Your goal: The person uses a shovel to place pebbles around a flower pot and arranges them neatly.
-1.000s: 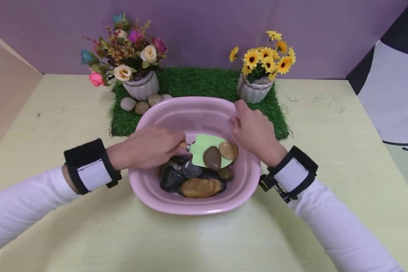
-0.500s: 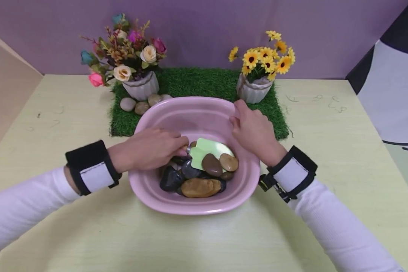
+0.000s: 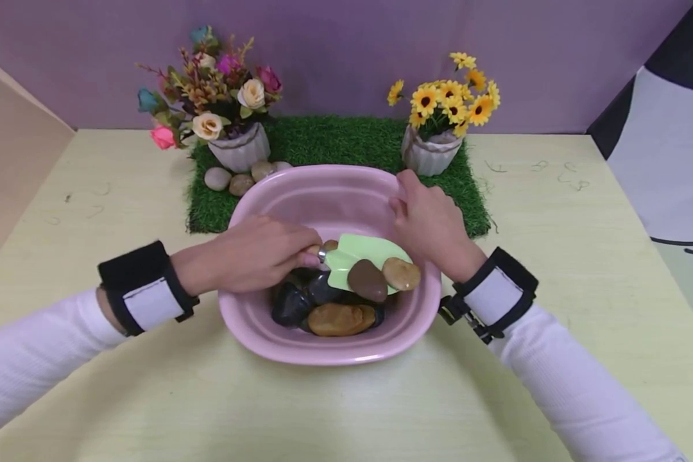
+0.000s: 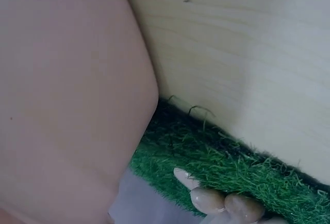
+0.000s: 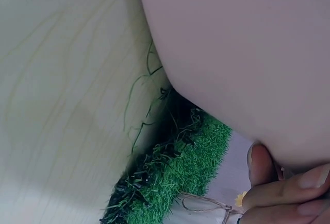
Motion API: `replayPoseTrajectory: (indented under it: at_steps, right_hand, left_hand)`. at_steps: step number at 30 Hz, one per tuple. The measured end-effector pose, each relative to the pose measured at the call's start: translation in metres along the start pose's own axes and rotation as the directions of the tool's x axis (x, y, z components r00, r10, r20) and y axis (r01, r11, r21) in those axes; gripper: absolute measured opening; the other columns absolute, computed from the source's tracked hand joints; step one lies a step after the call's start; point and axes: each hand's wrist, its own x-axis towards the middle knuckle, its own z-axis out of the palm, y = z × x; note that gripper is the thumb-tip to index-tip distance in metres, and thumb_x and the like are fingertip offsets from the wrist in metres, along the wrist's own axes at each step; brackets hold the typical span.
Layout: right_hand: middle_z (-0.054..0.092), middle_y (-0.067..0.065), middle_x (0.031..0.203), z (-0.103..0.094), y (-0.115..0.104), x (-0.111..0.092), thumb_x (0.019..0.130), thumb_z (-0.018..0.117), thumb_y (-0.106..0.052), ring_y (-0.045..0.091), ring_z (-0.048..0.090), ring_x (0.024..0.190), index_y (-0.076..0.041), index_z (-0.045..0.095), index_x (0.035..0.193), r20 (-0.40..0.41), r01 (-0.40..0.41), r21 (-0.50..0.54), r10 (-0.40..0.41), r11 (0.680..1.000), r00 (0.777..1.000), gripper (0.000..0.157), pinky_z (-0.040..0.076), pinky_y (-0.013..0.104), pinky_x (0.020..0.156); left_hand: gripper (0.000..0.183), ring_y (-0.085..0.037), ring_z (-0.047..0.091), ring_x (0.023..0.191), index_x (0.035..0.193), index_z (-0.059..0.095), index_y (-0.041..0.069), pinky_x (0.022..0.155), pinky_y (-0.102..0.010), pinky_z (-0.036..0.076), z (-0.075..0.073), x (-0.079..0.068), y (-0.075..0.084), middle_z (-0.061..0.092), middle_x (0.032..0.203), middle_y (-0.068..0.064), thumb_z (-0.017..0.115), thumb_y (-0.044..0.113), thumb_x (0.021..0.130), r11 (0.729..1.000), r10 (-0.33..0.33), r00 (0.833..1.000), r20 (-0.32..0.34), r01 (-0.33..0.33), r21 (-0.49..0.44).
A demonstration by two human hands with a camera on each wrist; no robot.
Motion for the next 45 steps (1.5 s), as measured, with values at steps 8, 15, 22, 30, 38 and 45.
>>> replayPoseTrajectory:
  at_steps: [8, 15, 22, 30, 38, 45]
  right_hand:
    - [0.058, 0.016, 0.076, 0.003, -0.001, 0.002, 0.102, 0.050, -0.021, 0.027, 0.059, 0.061, -0.001, 0.046, 0.132, 0.003, 0.010, 0.011, -0.010, 1.000, 1.000, 0.037, 0.043, 0.034, 0.049]
    - [0.060, 0.019, 0.078, 0.003, 0.000, 0.001, 0.101, 0.052, -0.020, 0.030, 0.061, 0.062, 0.001, 0.047, 0.132, -0.026, 0.043, -0.011, -0.043, 0.999, 0.999, 0.037, 0.046, 0.038, 0.051]
    - [0.057, 0.017, 0.074, 0.003, 0.005, 0.001, 0.104, 0.048, -0.022, 0.033, 0.060, 0.061, 0.000, 0.050, 0.124, -0.048, 0.126, -0.010, -0.126, 0.992, 0.991, 0.030, 0.048, 0.045, 0.054]
    - [0.063, 0.025, 0.084, 0.002, 0.006, -0.002, 0.099, 0.053, -0.024, 0.032, 0.060, 0.060, -0.002, 0.050, 0.132, -0.030, 0.038, 0.052, -0.037, 0.998, 0.999, 0.040, 0.046, 0.039, 0.047]
    - [0.051, 0.011, 0.066, 0.002, 0.001, 0.001, 0.099, 0.052, -0.018, 0.022, 0.052, 0.050, 0.001, 0.052, 0.122, -0.048, 0.009, -0.008, -0.009, 1.000, 0.999, 0.029, 0.039, 0.031, 0.042]
    - [0.063, 0.022, 0.083, 0.001, 0.001, 0.001, 0.100, 0.052, -0.019, 0.027, 0.061, 0.058, 0.001, 0.048, 0.134, -0.034, 0.005, -0.015, -0.005, 1.000, 0.999, 0.040, 0.045, 0.033, 0.046]
  left_hand:
    - [0.023, -0.009, 0.065, 0.076, 0.097, 0.069, 0.018, 0.075, -0.030, 0.051, -0.001, -0.008, 0.000, 0.071, 0.086, 0.007, 0.051, 0.031, 0.102, 0.999, 0.040, 0.991, -0.126, -0.039, 0.011]
    - [0.021, -0.006, 0.063, 0.073, 0.096, 0.069, 0.018, 0.073, -0.027, 0.051, -0.006, -0.009, 0.001, 0.070, 0.085, 0.008, 0.053, 0.030, 0.101, 0.996, 0.088, 0.982, -0.166, -0.088, 0.006]
    - [0.020, -0.009, 0.047, 0.053, 0.089, 0.062, 0.018, 0.055, -0.028, 0.039, -0.025, -0.008, 0.002, 0.050, 0.062, 0.007, 0.054, 0.033, 0.100, 0.990, 0.117, 0.967, -0.227, -0.094, 0.109]
    - [0.027, -0.016, 0.056, 0.061, 0.099, 0.067, 0.014, 0.053, -0.033, 0.041, -0.051, -0.013, -0.002, 0.060, 0.071, 0.001, 0.050, 0.034, 0.103, 0.984, 0.010, 0.962, -0.272, 0.039, 0.174]
    - [0.031, -0.020, 0.062, 0.062, 0.100, 0.071, 0.011, 0.052, -0.036, 0.046, -0.067, -0.021, -0.012, 0.070, 0.077, -0.003, 0.050, 0.034, 0.103, 0.965, -0.078, 0.933, -0.351, 0.160, 0.210]
    - [0.033, -0.022, 0.062, 0.059, 0.098, 0.070, 0.008, 0.053, -0.037, 0.046, -0.075, -0.023, -0.023, 0.069, 0.074, -0.007, 0.047, 0.031, 0.104, 0.956, -0.130, 0.912, -0.390, 0.219, 0.193]
